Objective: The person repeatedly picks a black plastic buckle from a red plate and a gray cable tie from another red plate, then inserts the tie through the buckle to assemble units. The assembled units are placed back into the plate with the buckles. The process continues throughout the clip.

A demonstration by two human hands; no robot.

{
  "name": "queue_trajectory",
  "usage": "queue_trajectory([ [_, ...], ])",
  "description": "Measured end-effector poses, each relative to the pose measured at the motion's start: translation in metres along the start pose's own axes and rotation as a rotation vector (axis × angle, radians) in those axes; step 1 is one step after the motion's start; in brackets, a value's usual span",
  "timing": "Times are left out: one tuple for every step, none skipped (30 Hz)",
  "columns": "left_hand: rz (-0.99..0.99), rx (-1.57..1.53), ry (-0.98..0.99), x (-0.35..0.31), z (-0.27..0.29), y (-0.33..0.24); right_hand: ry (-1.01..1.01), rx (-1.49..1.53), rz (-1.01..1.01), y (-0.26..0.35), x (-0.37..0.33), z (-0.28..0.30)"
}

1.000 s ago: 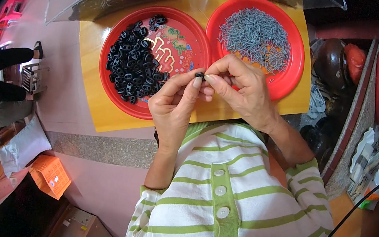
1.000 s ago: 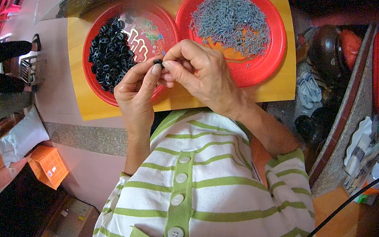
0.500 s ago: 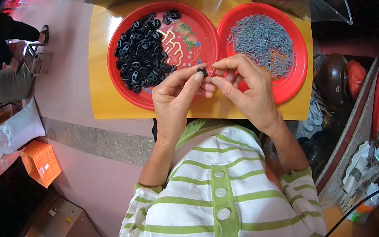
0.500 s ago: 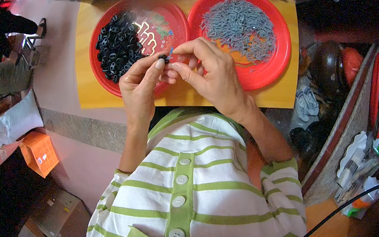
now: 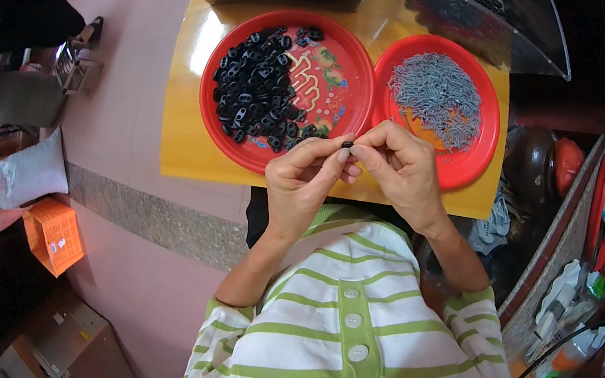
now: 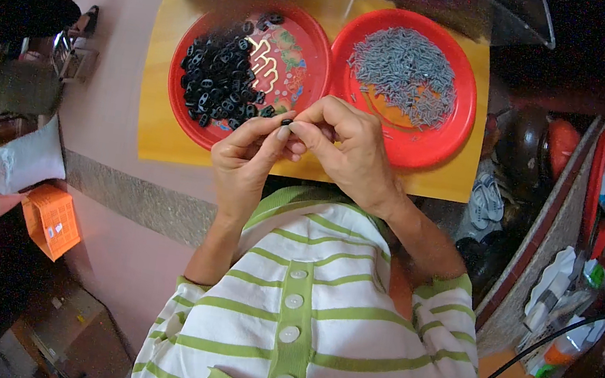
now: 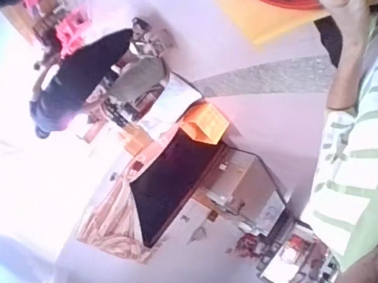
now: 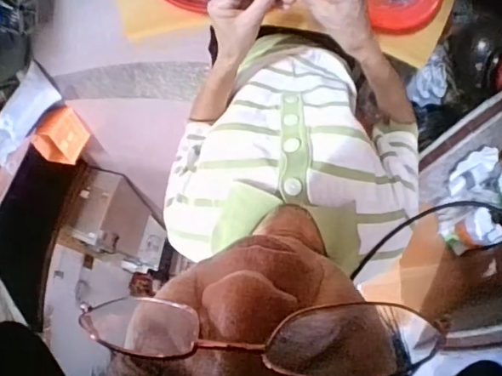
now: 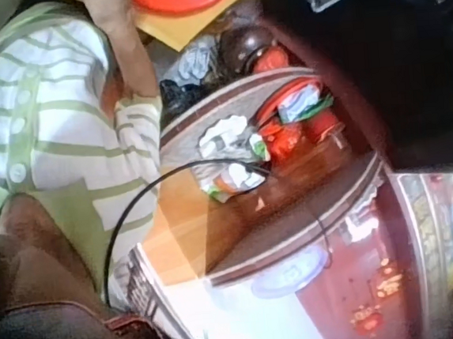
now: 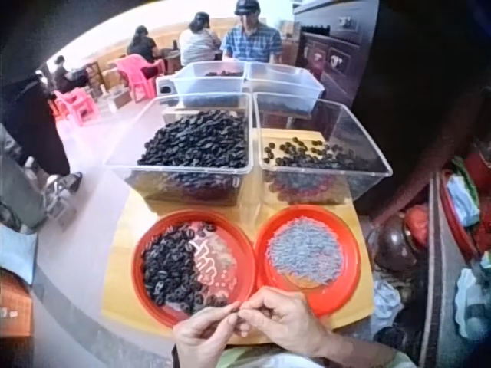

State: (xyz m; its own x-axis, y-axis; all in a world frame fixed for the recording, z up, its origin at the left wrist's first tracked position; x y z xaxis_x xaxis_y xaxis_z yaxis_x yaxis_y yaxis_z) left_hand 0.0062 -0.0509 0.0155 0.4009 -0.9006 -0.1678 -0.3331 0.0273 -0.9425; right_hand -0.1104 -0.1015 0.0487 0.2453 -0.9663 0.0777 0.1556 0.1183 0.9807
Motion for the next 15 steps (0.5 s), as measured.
queue_trajectory([
  [0.007,0.020,-0.005,-0.001,0.003,0.004,0.002,0.040,-0.033,-0.009,-0.003,-0.003],
  [0.013,0.040,-0.009,-0.001,0.006,0.007,0.013,0.099,-0.091,-0.018,-0.006,-0.009],
  [0.042,0.064,-0.006,0.001,0.009,0.013,0.019,0.157,-0.150,-0.027,-0.008,-0.015],
  [0.063,0.068,-0.021,0.000,0.016,0.016,0.025,0.214,-0.208,-0.035,-0.010,-0.019],
  [0.082,0.072,-0.037,-0.002,0.022,0.020,0.071,0.201,-0.221,-0.040,-0.013,-0.025],
  [0.092,0.071,-0.045,0.000,0.025,0.022,0.113,0.185,-0.222,-0.042,-0.009,-0.028],
  [0.113,0.050,-0.064,0.000,0.030,0.023,0.154,0.168,-0.223,-0.042,-0.005,-0.032],
  [0.119,0.031,-0.099,0.000,0.035,0.021,0.226,0.193,-0.228,-0.038,-0.002,-0.037],
  [0.122,0.006,-0.133,0.001,0.037,0.018,0.300,0.212,-0.229,-0.025,0.006,-0.040],
  [0.125,-0.021,-0.167,0.002,0.040,0.016,0.373,0.230,-0.231,-0.017,0.013,-0.043],
  [0.105,-0.023,-0.192,0.004,0.042,0.013,0.375,0.031,-0.162,-0.021,0.028,-0.039],
  [0.105,-0.041,-0.183,0.007,0.042,0.014,0.305,-0.137,-0.002,-0.016,0.048,-0.032],
  [0.103,-0.052,-0.180,0.009,0.043,0.014,0.237,-0.294,0.159,-0.009,0.066,-0.030],
  [0.101,-0.063,-0.178,0.010,0.043,0.014,0.165,-0.447,0.320,-0.002,0.080,-0.029],
  [0.104,-0.062,-0.181,0.011,0.045,0.014,0.142,-0.496,0.396,-0.003,0.091,-0.036],
])
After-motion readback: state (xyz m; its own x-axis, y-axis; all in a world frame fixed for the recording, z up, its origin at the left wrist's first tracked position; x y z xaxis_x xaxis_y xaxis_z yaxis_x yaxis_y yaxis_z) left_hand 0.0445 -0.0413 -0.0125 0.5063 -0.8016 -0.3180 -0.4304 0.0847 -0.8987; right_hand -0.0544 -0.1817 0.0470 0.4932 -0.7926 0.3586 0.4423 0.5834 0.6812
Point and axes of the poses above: each hand's wrist, its own x-axis towards the middle knuckle, its own z-axis out of the back of the hand, y = z × x, the point moved 10 cm from there along x, towards the middle knuckle, and after that the axes turned 13 degrees about -y, right-handed, at the moved point
